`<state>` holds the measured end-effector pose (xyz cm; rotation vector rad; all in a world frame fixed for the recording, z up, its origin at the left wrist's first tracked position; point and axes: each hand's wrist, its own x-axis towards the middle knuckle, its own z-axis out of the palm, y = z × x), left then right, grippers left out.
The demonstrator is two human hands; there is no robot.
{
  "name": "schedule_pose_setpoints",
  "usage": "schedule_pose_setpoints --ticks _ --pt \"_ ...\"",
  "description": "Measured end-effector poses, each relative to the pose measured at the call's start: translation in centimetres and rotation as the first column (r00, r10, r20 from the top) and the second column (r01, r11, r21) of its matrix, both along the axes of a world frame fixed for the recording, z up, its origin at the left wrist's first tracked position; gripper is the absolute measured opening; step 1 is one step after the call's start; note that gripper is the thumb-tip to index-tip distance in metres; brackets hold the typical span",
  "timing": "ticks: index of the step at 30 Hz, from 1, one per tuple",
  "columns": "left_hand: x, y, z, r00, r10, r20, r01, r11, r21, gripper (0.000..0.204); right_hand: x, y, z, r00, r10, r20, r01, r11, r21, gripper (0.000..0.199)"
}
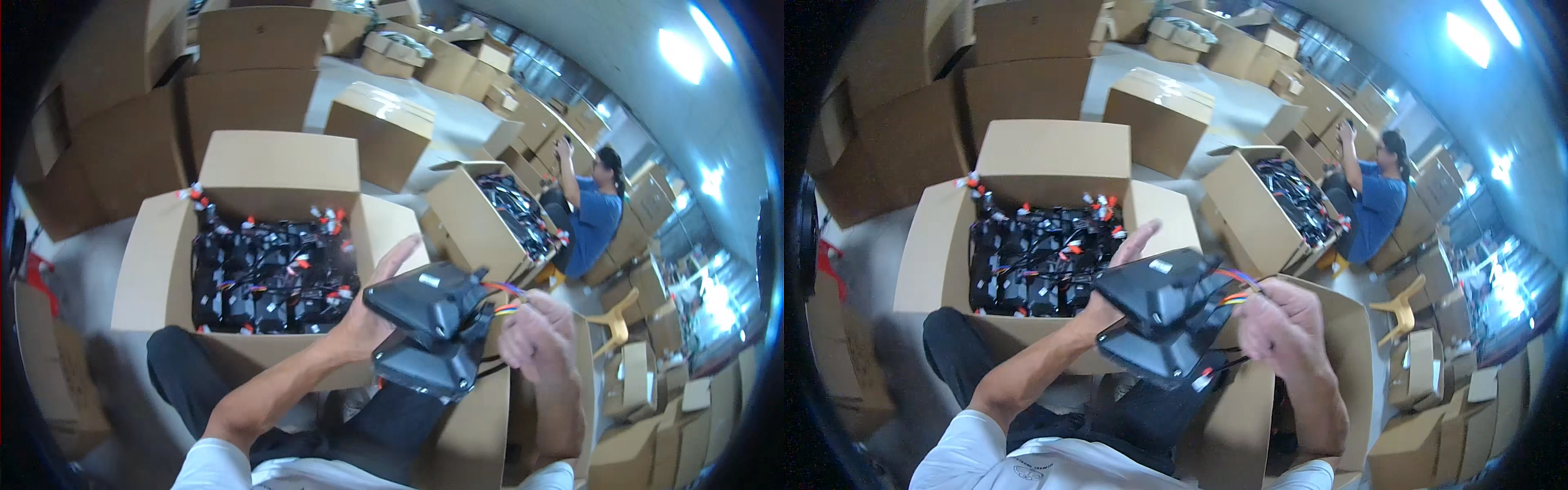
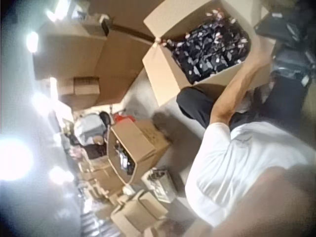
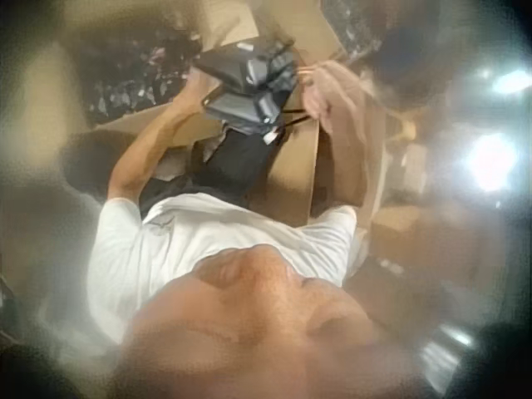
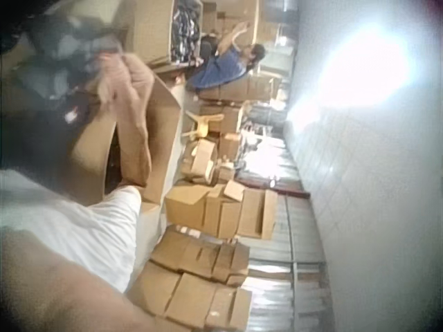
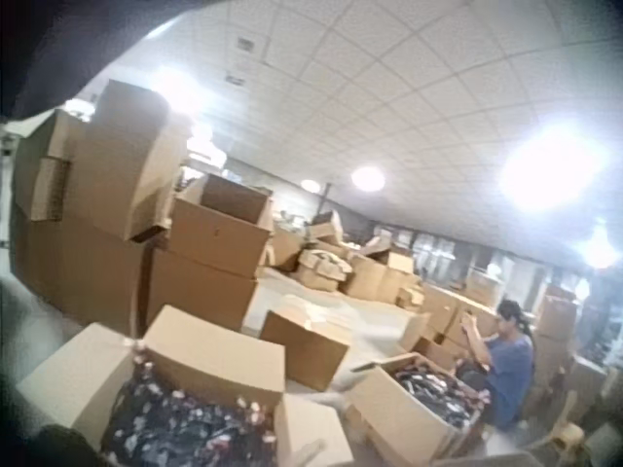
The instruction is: The person takes electronic display units with wiring harnesses from a cardboard box by hand, turns them over, and packs them into another cardboard box.
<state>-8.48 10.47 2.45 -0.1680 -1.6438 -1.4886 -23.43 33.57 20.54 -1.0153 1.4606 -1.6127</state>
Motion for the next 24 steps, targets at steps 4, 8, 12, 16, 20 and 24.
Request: schedule_pose_setpoints --ticks 4,8,12,16,20,24 --pt "9.3 -1.9 2.7 0.991 -0.134 0.016 0.132 0.988 0.080 0.092 3.4 -5.9 -1.6 0.988 0.119 -0.097 -0.107 0.987 0.122 0.029" --pt "14.2 -2.5 1.0 0.957 -0.279 0.077 0.221 0.876 0.428 0.082 6.7 -12.5 -3.9 0.630 -0.023 -0.777 -0.139 0.980 -0.141 0.043" --pt "15.9 -2.3 -3.4 0.964 -0.215 0.155 0.107 0.850 0.516 0.075 13.6 -16.1 -4.8 0.774 0.215 -0.596 -0.097 0.970 0.224 0.058" --pt "17.5 -3.3 -5.8 0.908 -0.348 0.232 -0.003 0.549 0.836 0.067 15.3 -16.6 -5.2 0.852 0.147 -0.502 -0.041 0.975 0.217 0.052" --pt "18.7 -4.3 -5.6 0.872 -0.481 0.088 0.015 0.205 0.979 0.087 15.5 -15.8 -6.9 0.509 -0.172 -0.844 -0.260 0.904 -0.341 0.047" --pt "19.8 -4.0 -6.0 0.784 -0.530 -0.324 0.430 0.086 0.899 0.101 15.3 -15.1 -11.4 -0.055 -0.002 -0.999 -0.560 0.828 0.029 0.049"
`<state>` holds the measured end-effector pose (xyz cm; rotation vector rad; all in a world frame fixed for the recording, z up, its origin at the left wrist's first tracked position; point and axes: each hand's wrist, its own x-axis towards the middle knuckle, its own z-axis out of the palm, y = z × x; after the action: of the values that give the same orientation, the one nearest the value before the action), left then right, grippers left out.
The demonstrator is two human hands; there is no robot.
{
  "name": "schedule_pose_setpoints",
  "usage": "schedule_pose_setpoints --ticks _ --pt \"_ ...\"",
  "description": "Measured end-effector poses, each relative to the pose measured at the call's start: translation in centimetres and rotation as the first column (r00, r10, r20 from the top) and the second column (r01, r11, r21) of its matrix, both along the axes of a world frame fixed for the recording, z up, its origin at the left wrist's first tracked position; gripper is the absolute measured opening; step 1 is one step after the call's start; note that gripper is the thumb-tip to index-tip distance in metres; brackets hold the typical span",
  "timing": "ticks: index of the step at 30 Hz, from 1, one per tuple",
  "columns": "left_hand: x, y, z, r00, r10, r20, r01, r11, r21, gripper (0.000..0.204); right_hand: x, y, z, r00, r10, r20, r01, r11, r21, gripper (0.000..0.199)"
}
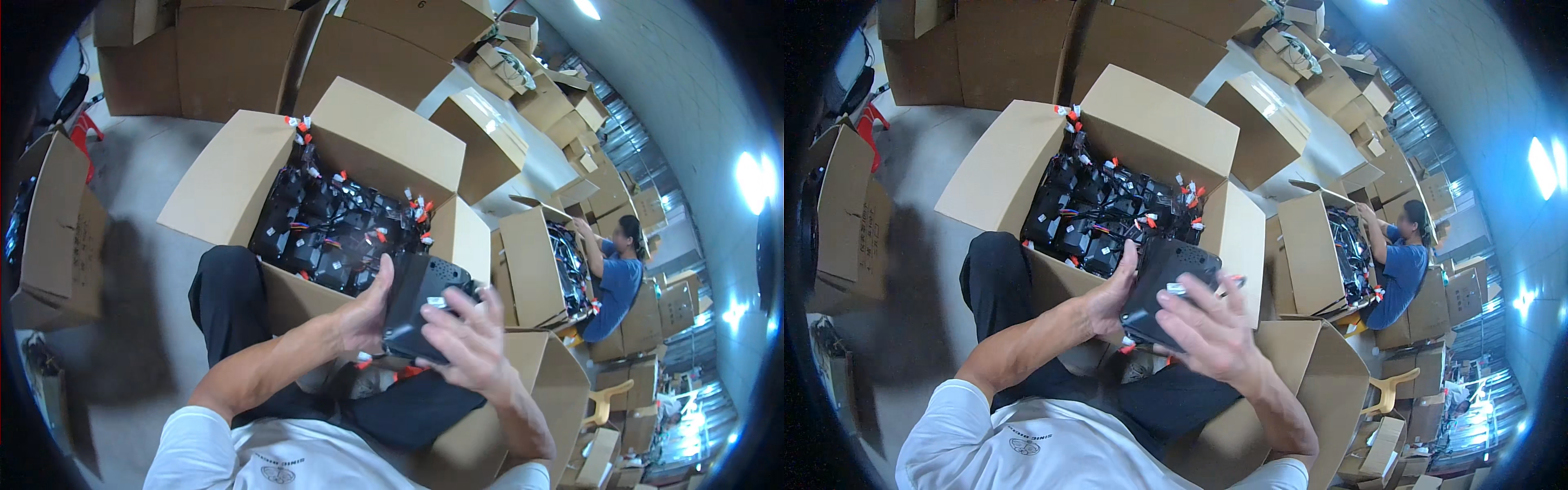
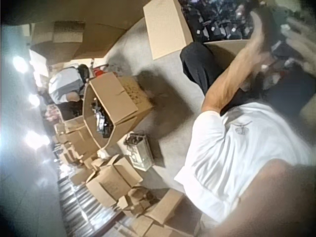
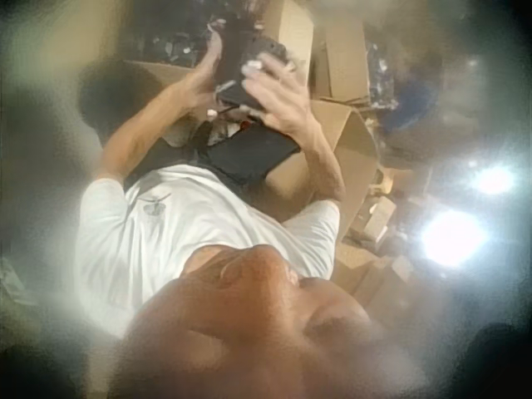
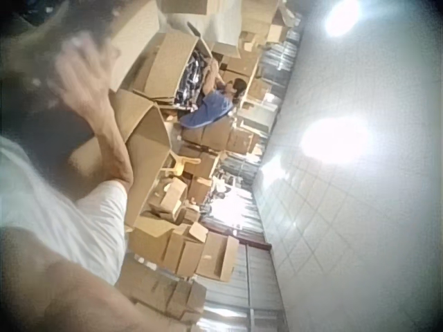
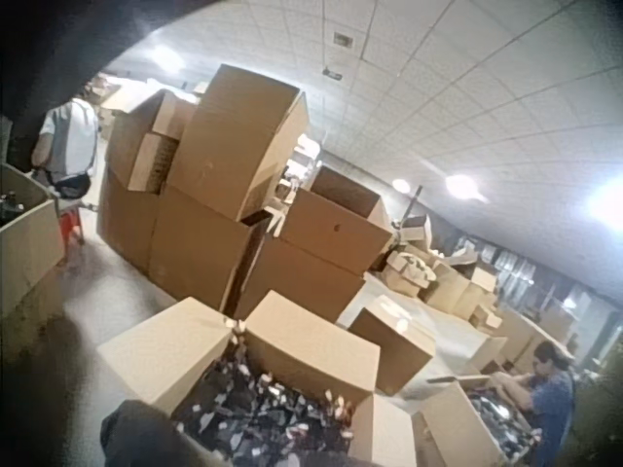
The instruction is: The person takes electronic display units with wiring harnesses from a cardboard box by hand, turns them over, and packs them into another cardboard box.
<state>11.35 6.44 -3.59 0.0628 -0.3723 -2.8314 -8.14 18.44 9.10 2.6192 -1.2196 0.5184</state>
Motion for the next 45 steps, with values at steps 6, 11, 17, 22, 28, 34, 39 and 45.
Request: schedule_pose_setpoints --ticks 6,11,17,22,28,34,39,45 --pt "1.2 -1.5 -1.3 0.989 0.023 0.146 0.022 0.955 -0.296 0.086 -1.0 0.9 -1.8 0.961 -0.035 0.275 0.070 0.991 -0.118 0.071" --pt "0.6 0.3 1.6 0.984 -0.036 0.176 0.128 0.829 -0.545 0.090 -3.2 -1.7 -1.7 0.422 -0.672 0.609 -0.013 0.667 0.745 0.092" --pt "1.6 0.7 -3.1 0.944 0.187 0.272 -0.115 0.958 -0.261 0.075 -1.5 -3.0 -5.9 0.313 -0.563 0.765 0.154 0.825 0.545 0.079" --pt "-0.6 -0.6 -2.4 0.879 0.391 0.272 -0.446 0.878 0.177 0.040 -0.6 -9.0 -7.0 0.384 -0.324 0.865 0.430 0.892 0.143 0.040" --pt "-0.4 -11.5 4.2 0.605 0.796 -0.005 -0.589 0.444 -0.675 0.095 -2.8 -19.1 3.1 0.810 -0.242 0.535 0.420 0.875 -0.240 0.068" --pt "0.4 -23.7 5.6 0.570 0.647 -0.507 -0.479 -0.240 -0.844 0.095 -11.4 -26.3 6.5 0.900 -0.122 0.418 0.154 0.987 -0.043 0.092" --pt "0.7 -26.1 -0.3 0.324 0.441 -0.837 -0.127 -0.856 -0.501 0.076 -9.0 -27.7 -1.3 0.482 -0.254 0.838 -0.321 0.839 0.439 0.071" --pt "-0.4 -26.6 -4.8 0.475 0.322 -0.819 -0.107 -0.902 -0.417 0.053 -8.8 -28.4 -8.1 0.151 -0.844 0.515 -0.243 0.473 0.847 0.048"
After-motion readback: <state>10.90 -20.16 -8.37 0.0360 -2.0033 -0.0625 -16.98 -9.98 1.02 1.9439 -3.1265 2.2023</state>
